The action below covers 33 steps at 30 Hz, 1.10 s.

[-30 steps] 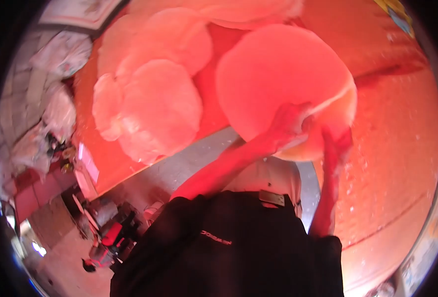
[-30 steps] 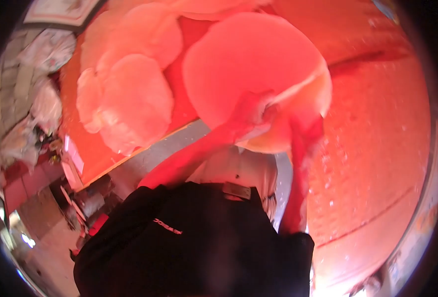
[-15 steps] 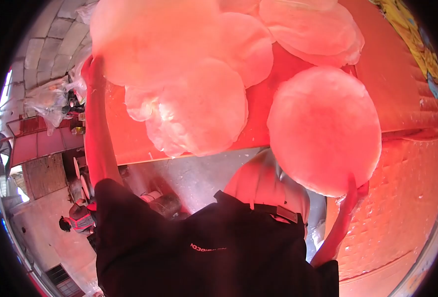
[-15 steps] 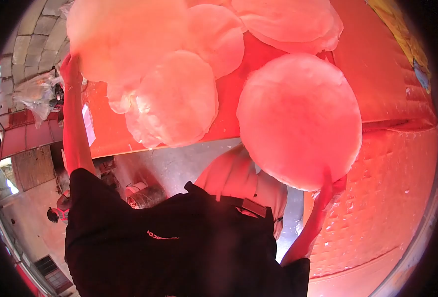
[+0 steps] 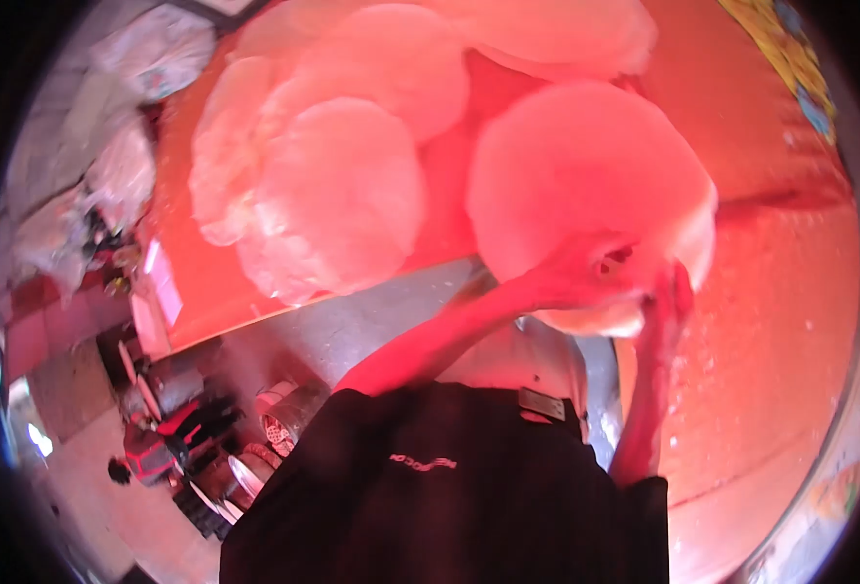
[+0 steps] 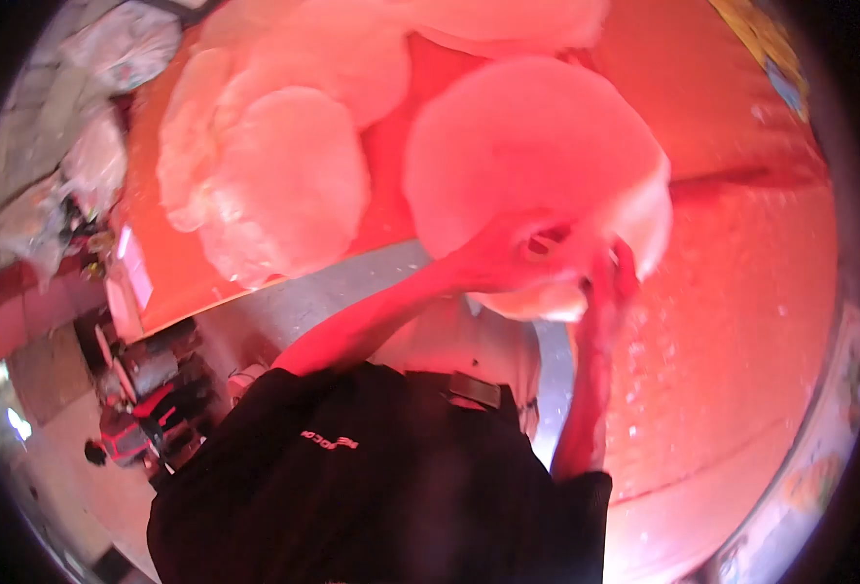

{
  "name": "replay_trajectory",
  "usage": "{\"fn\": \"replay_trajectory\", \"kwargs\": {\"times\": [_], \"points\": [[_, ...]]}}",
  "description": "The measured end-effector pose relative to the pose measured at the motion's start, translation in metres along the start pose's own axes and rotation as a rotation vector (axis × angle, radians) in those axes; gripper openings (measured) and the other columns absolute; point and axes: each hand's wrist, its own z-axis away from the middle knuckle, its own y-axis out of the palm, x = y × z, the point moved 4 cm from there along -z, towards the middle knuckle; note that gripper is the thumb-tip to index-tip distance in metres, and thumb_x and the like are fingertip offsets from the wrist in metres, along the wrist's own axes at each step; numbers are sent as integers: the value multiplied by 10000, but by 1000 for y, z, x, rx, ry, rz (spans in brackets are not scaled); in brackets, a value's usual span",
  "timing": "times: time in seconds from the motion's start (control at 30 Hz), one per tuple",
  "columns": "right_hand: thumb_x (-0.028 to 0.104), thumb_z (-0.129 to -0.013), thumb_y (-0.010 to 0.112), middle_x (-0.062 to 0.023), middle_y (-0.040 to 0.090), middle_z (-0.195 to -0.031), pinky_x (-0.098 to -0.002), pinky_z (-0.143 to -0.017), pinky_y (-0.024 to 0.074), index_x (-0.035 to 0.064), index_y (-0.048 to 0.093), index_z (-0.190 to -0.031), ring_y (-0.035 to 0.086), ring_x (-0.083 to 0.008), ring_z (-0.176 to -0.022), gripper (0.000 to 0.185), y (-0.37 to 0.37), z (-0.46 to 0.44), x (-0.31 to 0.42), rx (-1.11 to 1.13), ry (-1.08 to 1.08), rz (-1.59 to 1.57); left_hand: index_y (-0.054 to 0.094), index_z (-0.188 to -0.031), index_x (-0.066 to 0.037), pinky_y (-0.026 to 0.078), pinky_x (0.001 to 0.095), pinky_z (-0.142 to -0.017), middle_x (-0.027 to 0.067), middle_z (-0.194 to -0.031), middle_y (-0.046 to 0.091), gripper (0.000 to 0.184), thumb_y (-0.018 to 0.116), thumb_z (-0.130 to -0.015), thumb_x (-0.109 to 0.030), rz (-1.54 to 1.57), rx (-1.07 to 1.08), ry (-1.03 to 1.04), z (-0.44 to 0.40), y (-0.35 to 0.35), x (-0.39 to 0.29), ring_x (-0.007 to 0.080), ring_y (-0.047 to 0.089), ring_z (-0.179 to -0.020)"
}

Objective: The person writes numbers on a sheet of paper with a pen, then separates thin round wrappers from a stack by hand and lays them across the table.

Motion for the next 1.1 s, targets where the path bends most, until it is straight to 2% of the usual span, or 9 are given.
{"fn": "replay_trajectory", "kwargs": {"times": [0.07,0.17,0.47,0.53,0.63,0.77,0.87,0.97,1.1], "points": [[248,-902,628,-74,593,-1062,-306,-732,481,36,530,-1213,554,-172,-935,389,8,-2,5,24,54,-85,621,-983,9,449,285,-625,28,-809,618,196,607,-877,-155,133,-43,-48,-4,14,-4,138,584,-759],[250,-922,610,-7,613,-893,-229,-607,452,31,571,-1148,543,-67,-718,318,4,6,10,49,78,-169,620,-1012,18,435,288,-607,22,-806,618,220,607,-881,-158,185,-49,-99,-6,14,-5,131,580,-754],[270,-952,532,2,575,-810,-227,-567,437,12,574,-1102,518,-63,-670,301,-33,-1,6,-67,-23,-95,603,-1091,6,459,263,-747,-1,-914,608,225,534,-918,-120,-58,-166,-136,-1,-7,5,90,562,-837],[276,-944,554,7,582,-805,-224,-558,437,9,578,-1106,513,-60,-667,314,-7,10,25,-79,-129,-57,605,-1114,2,468,271,-775,24,-929,625,248,546,-914,-133,-156,-73,-101,-1,4,4,119,589,-862],[254,-942,567,9,583,-788,-213,-587,431,-4,569,-1108,514,-56,-669,307,-8,3,21,18,89,-105,595,-1143,7,480,301,-812,73,-953,646,301,579,-893,-160,-53,-2,-21,0,36,-15,170,619,-905],[241,-946,564,-9,602,-816,-213,-631,447,-16,555,-1144,542,-61,-716,325,-3,-6,19,104,-80,28,565,-1186,24,479,340,-871,146,-1009,655,408,631,-857,-210,-335,-100,245,9,49,-27,225,622,-989],[228,-943,552,-1,582,-799,-230,-619,444,-13,566,-1123,518,-62,-707,301,6,-1,32,134,-98,-3,547,-1217,22,465,326,-877,124,-1021,650,479,661,-842,-255,-308,-26,238,8,49,-45,197,606,-1002],[250,-938,553,-21,595,-822,-243,-626,451,-12,584,-1107,531,-77,-727,314,-2,0,24,99,73,-7,569,-1197,12,454,310,-872,90,-1016,646,426,633,-872,-255,81,-16,-118,8,46,-20,149,583,-988],[289,-923,575,-81,635,-918,-277,-657,475,-19,580,-1138,581,-134,-802,375,-34,-17,0,54,17,3,604,-1035,7,453,297,-776,62,-897,620,282,581,-898,-239,170,-52,-128,2,32,-27,130,574,-853]]}}
